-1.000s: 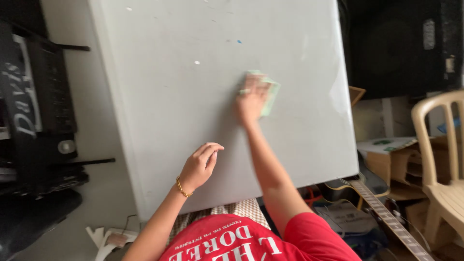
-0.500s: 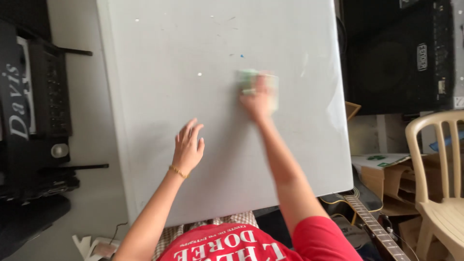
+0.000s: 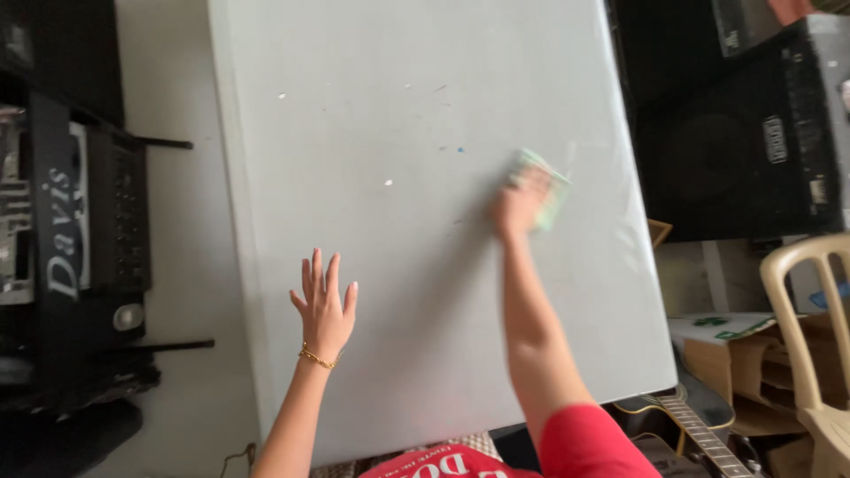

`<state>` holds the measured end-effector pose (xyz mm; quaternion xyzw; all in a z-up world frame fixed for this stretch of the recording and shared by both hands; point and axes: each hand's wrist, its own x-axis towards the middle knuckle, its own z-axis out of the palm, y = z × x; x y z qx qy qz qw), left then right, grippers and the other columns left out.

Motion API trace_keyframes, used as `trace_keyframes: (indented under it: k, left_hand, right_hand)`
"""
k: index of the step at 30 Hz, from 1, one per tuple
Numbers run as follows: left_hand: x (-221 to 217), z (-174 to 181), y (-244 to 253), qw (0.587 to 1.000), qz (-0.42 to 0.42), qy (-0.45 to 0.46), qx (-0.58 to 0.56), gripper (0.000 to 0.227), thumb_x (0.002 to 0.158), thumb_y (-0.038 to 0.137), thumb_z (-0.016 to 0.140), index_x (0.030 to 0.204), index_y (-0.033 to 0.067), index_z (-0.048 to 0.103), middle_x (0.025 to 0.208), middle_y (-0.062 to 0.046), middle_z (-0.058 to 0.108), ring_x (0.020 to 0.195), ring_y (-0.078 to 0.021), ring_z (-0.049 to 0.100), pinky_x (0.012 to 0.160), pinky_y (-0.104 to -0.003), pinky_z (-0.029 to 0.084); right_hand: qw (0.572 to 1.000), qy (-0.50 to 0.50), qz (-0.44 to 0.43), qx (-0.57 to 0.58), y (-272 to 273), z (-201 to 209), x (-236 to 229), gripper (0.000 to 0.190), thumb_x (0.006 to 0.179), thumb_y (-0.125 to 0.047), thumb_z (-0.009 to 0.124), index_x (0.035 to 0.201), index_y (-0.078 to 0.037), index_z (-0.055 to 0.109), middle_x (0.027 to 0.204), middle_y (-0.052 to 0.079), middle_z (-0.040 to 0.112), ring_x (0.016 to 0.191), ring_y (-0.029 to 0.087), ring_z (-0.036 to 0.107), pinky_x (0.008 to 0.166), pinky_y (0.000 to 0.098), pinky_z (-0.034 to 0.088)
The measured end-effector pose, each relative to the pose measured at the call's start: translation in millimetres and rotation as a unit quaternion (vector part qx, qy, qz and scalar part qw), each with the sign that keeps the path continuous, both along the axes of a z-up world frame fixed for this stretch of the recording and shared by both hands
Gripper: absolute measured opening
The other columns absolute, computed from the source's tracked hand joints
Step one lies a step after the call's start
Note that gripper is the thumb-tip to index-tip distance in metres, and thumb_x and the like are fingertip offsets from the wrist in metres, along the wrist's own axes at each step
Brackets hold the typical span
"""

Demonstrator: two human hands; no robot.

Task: Wiping a grey table with a cloth and moving objects aside to clean the surface.

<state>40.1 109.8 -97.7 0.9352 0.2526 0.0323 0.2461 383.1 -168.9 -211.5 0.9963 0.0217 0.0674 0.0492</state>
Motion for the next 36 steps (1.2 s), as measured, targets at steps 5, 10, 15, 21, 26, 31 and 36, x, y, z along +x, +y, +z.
trace_keyframes:
  k: [5,10,15,21,26,31,36]
  left_hand:
    - [-40.2,41.7,22.4,0.987,0.032,-0.156,-0.016,0.053,0.102,0.025,0.058,0.151,0.0076,0.046,0.166,-0.016,0.033,0.152,-0.039,0.032,0.116,-0.063,0.028]
    - [-22.1,43.8,26.9,0.974,0.024,-0.222,-0.032,0.045,0.104,0.019,0.057,0.145,0.0035,0.052,0.157,-0.017,0.045,0.147,-0.0381,0.041,0.119,-0.052,0.034]
    - [48.1,46.0,-30.7,0.97,-0.054,-0.229,-0.066,0.039,0.102,0.016,0.059,0.139,0.0017,0.055,0.152,-0.018,0.05,0.142,-0.0374,0.046,0.117,-0.049,0.037]
    - [66.4,49.4,-90.8,0.941,-0.223,-0.202,-0.158,0.037,0.099,0.013,0.061,0.135,0.0042,0.058,0.149,-0.015,0.052,0.137,-0.0344,0.05,0.113,-0.046,0.044]
    - [47.8,48.2,-77.6,0.943,-0.211,-0.141,-0.215,0.033,0.099,0.012,0.059,0.131,0.0067,0.062,0.148,-0.011,0.055,0.134,-0.0328,0.053,0.108,-0.042,0.048]
    - [65.4,68.4,-85.5,0.944,-0.198,-0.157,-0.212,0.03,0.102,0.01,0.056,0.13,0.005,0.064,0.145,-0.01,0.058,0.133,-0.0325,0.055,0.109,-0.042,0.048]
    - [104.4,80.6,-134.2,0.929,-0.204,-0.207,-0.227,0.029,0.103,0.01,0.055,0.131,0.004,0.063,0.141,-0.01,0.06,0.131,-0.0315,0.058,0.111,-0.043,0.048]
  right_hand:
    - [0.903,0.103,0.343,0.239,324.2,42.5,-190.6,0.079,0.085,-0.015,0.056,0.16,-0.013,0.032,0.167,0.009,0.033,0.157,0.027,0.031,0.13,0.0417,0.02]
    - [0.823,0.04,0.546,0.154,317.5,12.1,-245.7,0.076,0.099,-0.027,0.056,0.165,-0.026,0.019,0.174,-0.001,0.02,0.161,0.023,0.023,0.134,0.0435,0.019]
    - [0.903,0.094,0.41,0.085,102.8,45.6,-11.0,0.071,0.094,-0.017,0.059,0.161,-0.027,0.038,0.169,0.002,0.029,0.156,0.025,0.027,0.126,0.0566,0.021]
    - [0.995,-0.022,-0.07,-0.069,-247.5,39.2,20.5,0.068,0.09,-0.024,0.051,0.155,-0.008,0.04,0.162,0.018,0.038,0.154,0.034,0.027,0.123,0.0537,0.021]
    - [0.937,0.101,-0.323,0.089,-216.7,52.2,11.5,0.041,0.106,-0.038,0.048,0.132,-0.012,0.066,0.157,0.018,0.05,0.143,0.035,0.046,0.121,0.0492,0.031]
    - [0.982,0.001,0.185,0.035,53.4,50.8,-63.3,0.077,0.085,-0.014,0.058,0.159,-0.021,0.035,0.166,0.01,0.034,0.15,0.039,0.034,0.122,0.0556,0.026]
    - [0.9,0.105,0.395,0.154,83.3,86.3,-188.7,0.073,0.091,-0.017,0.056,0.159,-0.027,0.032,0.164,0.001,0.04,0.127,0.031,0.048,0.11,0.048,0.043]
